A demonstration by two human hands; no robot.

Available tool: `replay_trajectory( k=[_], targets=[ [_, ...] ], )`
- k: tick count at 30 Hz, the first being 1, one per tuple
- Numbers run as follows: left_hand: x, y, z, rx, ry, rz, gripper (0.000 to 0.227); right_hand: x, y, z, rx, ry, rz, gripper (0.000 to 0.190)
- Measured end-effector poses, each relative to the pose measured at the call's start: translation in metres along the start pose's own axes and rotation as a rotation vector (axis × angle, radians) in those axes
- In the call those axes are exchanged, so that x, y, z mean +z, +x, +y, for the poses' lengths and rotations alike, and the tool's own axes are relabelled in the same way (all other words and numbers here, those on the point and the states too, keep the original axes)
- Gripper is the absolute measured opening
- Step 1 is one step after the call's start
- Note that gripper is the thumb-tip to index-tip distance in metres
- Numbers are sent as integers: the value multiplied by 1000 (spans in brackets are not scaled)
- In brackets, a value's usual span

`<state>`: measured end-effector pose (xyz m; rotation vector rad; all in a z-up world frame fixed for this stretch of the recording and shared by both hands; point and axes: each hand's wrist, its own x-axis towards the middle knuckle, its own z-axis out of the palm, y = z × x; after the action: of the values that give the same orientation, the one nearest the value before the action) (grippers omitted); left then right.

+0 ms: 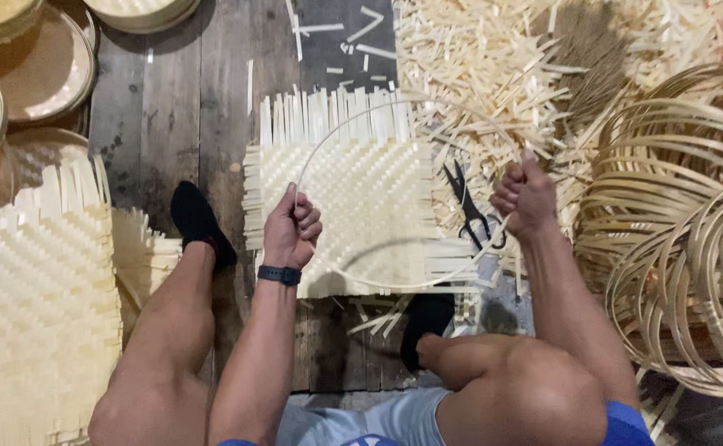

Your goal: The person trims bamboo strips around a wooden form with scissors and fits a bamboo ring onto a woven bamboo sheet.

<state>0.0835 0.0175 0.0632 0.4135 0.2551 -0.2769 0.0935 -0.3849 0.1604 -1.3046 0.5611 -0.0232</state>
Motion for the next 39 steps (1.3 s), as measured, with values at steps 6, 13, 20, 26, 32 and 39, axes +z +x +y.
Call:
replay_trajectory(
  k=[6,13,20,26,32,39],
  targets=[
    [62,-30,-42,18,-38,237,42,-2,0,14,-125,338,-217,41],
    [52,-33,-54,148,-181,70,34,27,-24,21,-278,-69,23,45],
    [130,-40,-3,-188,748,62,31,114,-107,-69,-2006,-1515,-227,71],
    [169,-57,19,-391,649,-144,75,154,-106,-64,-1740,-1589,-603,58],
    [165,-60,11,-273,1077,-157,84,160,-109,-42,-1597,-1559,-575,46],
    [144,-54,-5,-209,875,-87,84,162,-116,-28,-1442,-1533,-520,46]
  ],
)
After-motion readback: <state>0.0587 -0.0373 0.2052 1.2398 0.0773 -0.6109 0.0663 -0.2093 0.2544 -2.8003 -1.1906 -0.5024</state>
